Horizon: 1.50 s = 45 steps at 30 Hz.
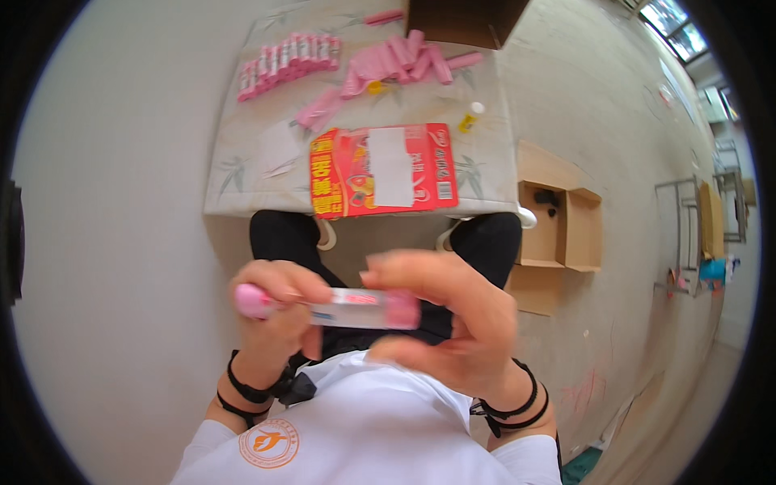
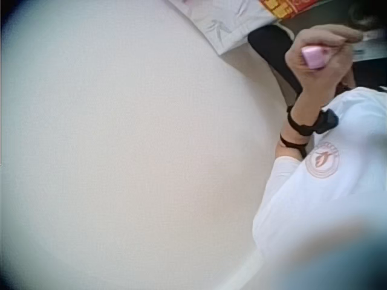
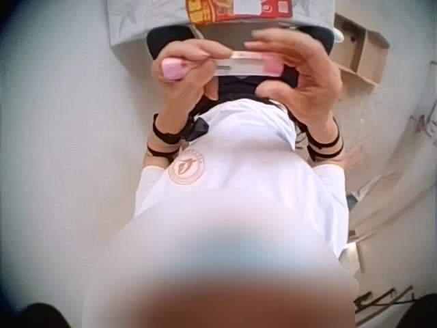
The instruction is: Packaging compressed towels by applying labels with glue and rolling them up.
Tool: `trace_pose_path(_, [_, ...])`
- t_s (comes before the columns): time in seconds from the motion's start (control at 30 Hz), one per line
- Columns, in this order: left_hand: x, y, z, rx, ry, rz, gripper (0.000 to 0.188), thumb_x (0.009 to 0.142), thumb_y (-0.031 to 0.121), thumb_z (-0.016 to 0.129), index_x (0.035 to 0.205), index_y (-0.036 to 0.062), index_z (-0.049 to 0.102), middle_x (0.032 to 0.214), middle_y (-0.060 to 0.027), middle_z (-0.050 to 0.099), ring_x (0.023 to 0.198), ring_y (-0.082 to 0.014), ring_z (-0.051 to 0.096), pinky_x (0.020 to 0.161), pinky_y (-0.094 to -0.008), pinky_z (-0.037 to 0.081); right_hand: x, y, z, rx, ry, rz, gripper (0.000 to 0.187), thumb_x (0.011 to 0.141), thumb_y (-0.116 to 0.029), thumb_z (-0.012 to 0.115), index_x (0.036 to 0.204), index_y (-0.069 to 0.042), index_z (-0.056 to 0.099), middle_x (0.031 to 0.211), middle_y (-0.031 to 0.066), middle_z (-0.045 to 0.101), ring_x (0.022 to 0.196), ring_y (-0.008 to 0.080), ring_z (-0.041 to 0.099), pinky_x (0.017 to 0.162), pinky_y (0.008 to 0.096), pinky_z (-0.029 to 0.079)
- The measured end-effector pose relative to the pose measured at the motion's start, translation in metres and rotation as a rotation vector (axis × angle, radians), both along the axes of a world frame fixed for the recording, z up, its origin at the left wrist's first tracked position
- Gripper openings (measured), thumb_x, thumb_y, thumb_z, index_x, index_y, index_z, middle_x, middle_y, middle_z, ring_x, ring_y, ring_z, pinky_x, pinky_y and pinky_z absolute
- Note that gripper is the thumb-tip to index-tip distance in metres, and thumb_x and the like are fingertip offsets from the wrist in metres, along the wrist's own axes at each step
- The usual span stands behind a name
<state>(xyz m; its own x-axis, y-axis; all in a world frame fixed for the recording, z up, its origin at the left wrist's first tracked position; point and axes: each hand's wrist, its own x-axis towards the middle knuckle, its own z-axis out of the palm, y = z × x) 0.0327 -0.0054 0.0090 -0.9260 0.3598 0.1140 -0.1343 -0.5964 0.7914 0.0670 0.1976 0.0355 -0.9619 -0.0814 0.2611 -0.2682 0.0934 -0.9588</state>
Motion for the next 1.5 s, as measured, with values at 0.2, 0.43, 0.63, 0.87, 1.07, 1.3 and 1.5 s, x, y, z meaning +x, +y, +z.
trace_pose_path(0.2, [0.005, -0.011, -0.005, 0.008, -0.078, 0.008, 0.02, 0.079, -0.012, 0.056, 0.09, 0.004, 0.055, 0.094, -0.0252, 0.064, 0.048, -0.0132, 0.06, 0.04, -0.0218, 0.05, 0.0, -0.017, -0.02, -0.354, -0.219, 0.188, 0.103, 0.057, -0.016, 0.091, 0.138, -0.004, 0.029, 0.128, 0.0135, 0.048, 0.113, 0.0217, 0.055, 0.094, 0.0364, 0.047])
trace_pose_path(0.43, [0.008, -0.008, 0.001, -0.029, -0.017, 0.022, 0.021, 0.077, -0.013, 0.057, 0.087, 0.0051, 0.054, 0.087, -0.0229, 0.065, 0.048, -0.0133, 0.06, 0.037, -0.0211, 0.049, -0.003, -0.028, -0.027, -0.434, -0.204, 0.256, 0.073, 0.065, -0.013, 0.087, 0.126, -0.003, 0.047, 0.115, 0.009, 0.051, 0.098, 0.0147, 0.054, 0.086, 0.0298, 0.048])
trace_pose_path(0.63, [0.008, -0.008, 0.001, -0.024, 0.035, 0.017, 0.025, 0.076, -0.017, 0.057, 0.086, 0.0058, 0.052, 0.086, -0.0219, 0.065, 0.046, -0.0109, 0.057, 0.035, -0.0198, 0.045, -0.003, -0.027, -0.029, -0.415, -0.087, 0.202, 0.054, 0.065, -0.011, 0.085, 0.112, -0.002, 0.058, 0.108, 0.0085, 0.054, 0.096, 0.0166, 0.054, 0.082, 0.0281, 0.048])
trace_pose_path(0.87, [0.005, -0.005, 0.006, -0.079, -0.018, -0.002, 0.029, 0.075, -0.017, 0.059, 0.089, 0.0059, 0.049, 0.084, -0.0203, 0.065, 0.042, -0.0072, 0.049, 0.033, -0.0186, 0.039, -0.01, -0.019, -0.03, -0.315, -0.014, 0.234, 0.041, 0.065, -0.01, 0.084, 0.103, -0.007, 0.067, 0.102, 0.0075, 0.056, 0.094, 0.0184, 0.054, 0.08, 0.0292, 0.046])
trace_pose_path(1.07, [0.004, 0.001, 0.011, -0.108, -0.102, 0.007, 0.034, 0.074, -0.015, 0.061, 0.098, 0.004, 0.049, 0.08, -0.0168, 0.065, 0.04, -0.0058, 0.045, 0.033, -0.0172, 0.035, -0.012, -0.021, -0.035, -0.338, 0.041, 0.157, 0.038, 0.062, -0.007, 0.085, 0.098, -0.008, 0.072, 0.098, 0.0063, 0.056, 0.09, 0.0166, 0.053, 0.077, 0.0281, 0.045])
trace_pose_path(1.3, [0.003, 0.003, 0.002, -0.057, -0.223, -0.015, 0.04, 0.074, -0.014, 0.058, 0.109, 0.0038, 0.05, 0.084, -0.0178, 0.065, 0.04, -0.0039, 0.042, 0.032, -0.0162, 0.033, -0.011, -0.023, -0.047, -0.406, 0.04, 0.109, 0.035, 0.062, -0.002, 0.084, 0.094, -0.008, 0.074, 0.094, 0.0059, 0.057, 0.086, 0.0151, 0.054, 0.075, 0.0264, 0.045])
trace_pose_path(1.5, [0.004, 0.007, -0.006, 0.005, -0.251, 0.02, 0.041, 0.075, -0.012, 0.059, 0.112, 0.0031, 0.05, 0.086, -0.0187, 0.065, 0.05, -0.0058, 0.049, 0.038, -0.0156, 0.036, -0.01, -0.027, -0.054, -0.533, 0.033, 0.097, 0.031, 0.062, 0.001, 0.084, 0.089, -0.008, 0.073, 0.094, 0.0041, 0.055, 0.084, 0.0137, 0.054, 0.075, 0.026, 0.045])
